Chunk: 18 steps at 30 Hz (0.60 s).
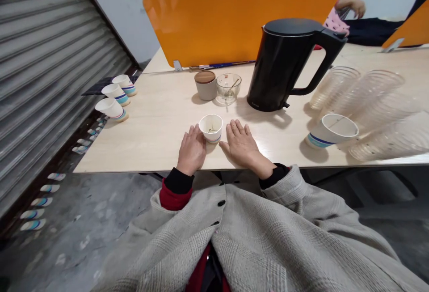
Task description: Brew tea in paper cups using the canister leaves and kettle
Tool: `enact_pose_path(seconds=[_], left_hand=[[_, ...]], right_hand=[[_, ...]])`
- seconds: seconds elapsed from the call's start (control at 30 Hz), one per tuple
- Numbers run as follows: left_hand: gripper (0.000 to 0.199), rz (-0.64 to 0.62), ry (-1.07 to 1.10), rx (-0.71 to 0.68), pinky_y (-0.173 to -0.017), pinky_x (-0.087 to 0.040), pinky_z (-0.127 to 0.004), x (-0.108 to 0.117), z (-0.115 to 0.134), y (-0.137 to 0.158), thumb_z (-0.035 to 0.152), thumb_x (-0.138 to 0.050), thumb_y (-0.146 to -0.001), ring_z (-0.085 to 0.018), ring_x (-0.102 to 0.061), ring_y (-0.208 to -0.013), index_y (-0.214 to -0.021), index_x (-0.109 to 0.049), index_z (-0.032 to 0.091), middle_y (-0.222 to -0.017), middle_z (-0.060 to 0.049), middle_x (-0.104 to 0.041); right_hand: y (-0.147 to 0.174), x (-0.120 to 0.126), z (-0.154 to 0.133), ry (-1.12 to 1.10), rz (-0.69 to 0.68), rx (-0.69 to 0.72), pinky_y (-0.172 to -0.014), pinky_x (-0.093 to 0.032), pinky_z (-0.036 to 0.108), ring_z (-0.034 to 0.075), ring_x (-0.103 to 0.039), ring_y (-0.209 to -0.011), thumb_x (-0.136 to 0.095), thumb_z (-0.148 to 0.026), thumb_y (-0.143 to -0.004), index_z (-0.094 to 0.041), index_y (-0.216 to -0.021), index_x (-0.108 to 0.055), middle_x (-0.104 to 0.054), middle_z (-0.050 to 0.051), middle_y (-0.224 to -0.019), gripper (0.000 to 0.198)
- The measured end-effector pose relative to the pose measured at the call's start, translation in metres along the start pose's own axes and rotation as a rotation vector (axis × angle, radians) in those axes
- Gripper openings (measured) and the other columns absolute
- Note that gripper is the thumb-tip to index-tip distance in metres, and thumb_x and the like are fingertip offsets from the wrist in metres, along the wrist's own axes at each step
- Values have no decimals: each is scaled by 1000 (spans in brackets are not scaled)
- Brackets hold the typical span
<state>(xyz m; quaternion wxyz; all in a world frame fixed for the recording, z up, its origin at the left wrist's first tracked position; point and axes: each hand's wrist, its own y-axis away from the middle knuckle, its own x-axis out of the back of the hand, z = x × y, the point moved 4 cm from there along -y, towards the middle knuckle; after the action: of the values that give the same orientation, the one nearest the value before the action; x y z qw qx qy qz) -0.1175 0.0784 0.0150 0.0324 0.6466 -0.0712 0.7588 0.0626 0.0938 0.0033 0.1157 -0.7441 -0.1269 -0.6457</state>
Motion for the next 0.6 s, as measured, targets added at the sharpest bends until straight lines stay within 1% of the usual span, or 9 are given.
enact_pose_path(seconds=[0.1,0.27,0.4,0.5,0.6], left_hand=[[52,1,2,0,-139,-27,-52,0,0,0,23,-31,-113,-33,-30,-169,-160,-51,9,-178,-18,-38],[52,-5,11,2,-139,-28,-53,2,1,1,22,-33,-112,-32,-30,-169,-159,-51,12,-178,-17,-39],[52,0,22,-1,-139,-27,-53,2,2,1,24,-31,-113,-33,-30,-169,-159,-52,10,-178,-17,-38],[54,-1,31,-3,-139,-26,-52,0,2,1,24,-30,-113,-33,-28,-170,-160,-50,8,-178,-18,-37],[54,-4,44,-5,-140,-25,-52,-1,2,1,23,-30,-113,-32,-27,-170,-161,-49,8,-179,-17,-36]], right_hand=[[0,-1,0,9,-14,-7,-137,-19,63,39,-19,-170,-33,-53,-110,0,-171,-34,-24,26,-180,81],[0,0,0,22,-13,-13,-137,-19,62,38,-20,-170,-32,-53,-110,0,-170,-35,-24,25,-180,80],[0,1,-1,53,-39,-32,-137,-20,60,38,-19,-171,-31,-53,-110,-1,-170,-35,-25,24,-181,79],[2,2,-2,68,-33,-24,-137,-20,60,39,-20,-170,-31,-52,-111,1,-170,-35,-25,25,-180,79],[3,1,-1,56,-17,-12,-136,-21,62,41,-22,-170,-30,-51,-111,2,-169,-36,-26,26,-180,79]])
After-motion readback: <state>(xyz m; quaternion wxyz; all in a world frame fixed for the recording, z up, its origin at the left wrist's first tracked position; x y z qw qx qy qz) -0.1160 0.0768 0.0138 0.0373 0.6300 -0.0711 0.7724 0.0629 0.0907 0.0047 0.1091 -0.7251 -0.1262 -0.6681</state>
